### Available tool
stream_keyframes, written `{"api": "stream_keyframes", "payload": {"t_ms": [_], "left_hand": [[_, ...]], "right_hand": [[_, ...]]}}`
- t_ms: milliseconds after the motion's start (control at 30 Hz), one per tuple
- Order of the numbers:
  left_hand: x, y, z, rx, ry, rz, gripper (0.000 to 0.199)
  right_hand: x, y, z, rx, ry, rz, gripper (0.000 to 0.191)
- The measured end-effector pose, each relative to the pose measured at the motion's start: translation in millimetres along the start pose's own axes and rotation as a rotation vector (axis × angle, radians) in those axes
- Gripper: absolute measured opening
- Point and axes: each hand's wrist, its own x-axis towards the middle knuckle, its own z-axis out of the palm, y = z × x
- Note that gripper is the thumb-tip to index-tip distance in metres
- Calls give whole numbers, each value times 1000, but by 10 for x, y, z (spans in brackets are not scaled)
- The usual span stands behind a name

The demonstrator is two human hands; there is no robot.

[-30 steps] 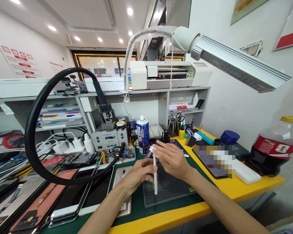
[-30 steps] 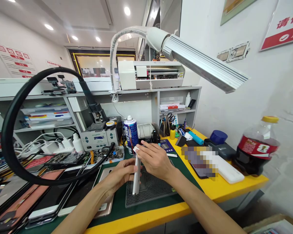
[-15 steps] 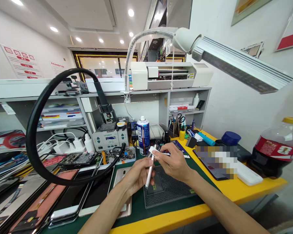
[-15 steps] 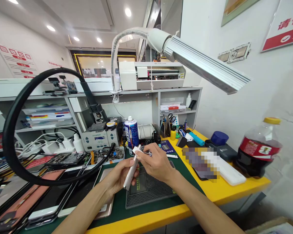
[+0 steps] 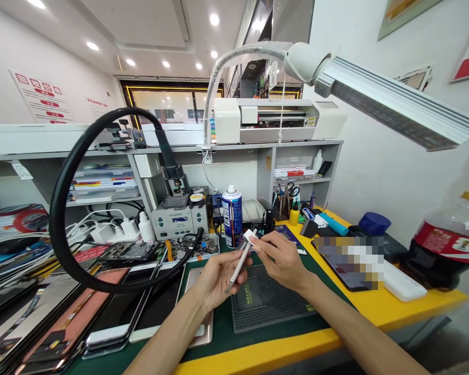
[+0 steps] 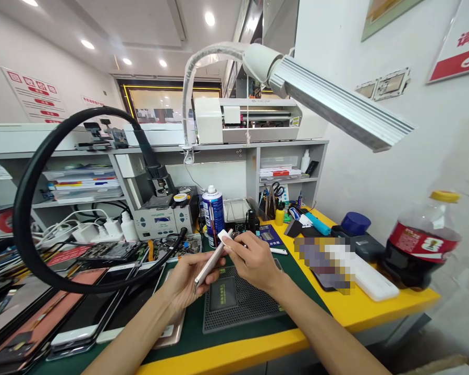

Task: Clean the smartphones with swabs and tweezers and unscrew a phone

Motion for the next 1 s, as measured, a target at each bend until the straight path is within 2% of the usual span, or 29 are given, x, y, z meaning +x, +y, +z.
{"api": "stream_keyframes", "payload": {"t_ms": [233, 500, 800, 1000], "left_hand": [[5, 31, 17, -75, -30, 12, 23], [5, 55, 24, -108, 108, 7, 10], [70, 46, -83, -151, 222, 24, 12], [108, 22, -92, -208, 249, 43, 12]], "right_hand": [[-2, -3, 21, 44, 21, -5, 35], [-7, -109, 56, 62, -5, -54, 33], [-63, -244, 106, 85, -3, -116, 35], [-90, -282, 145, 116, -33, -134, 36]]}}
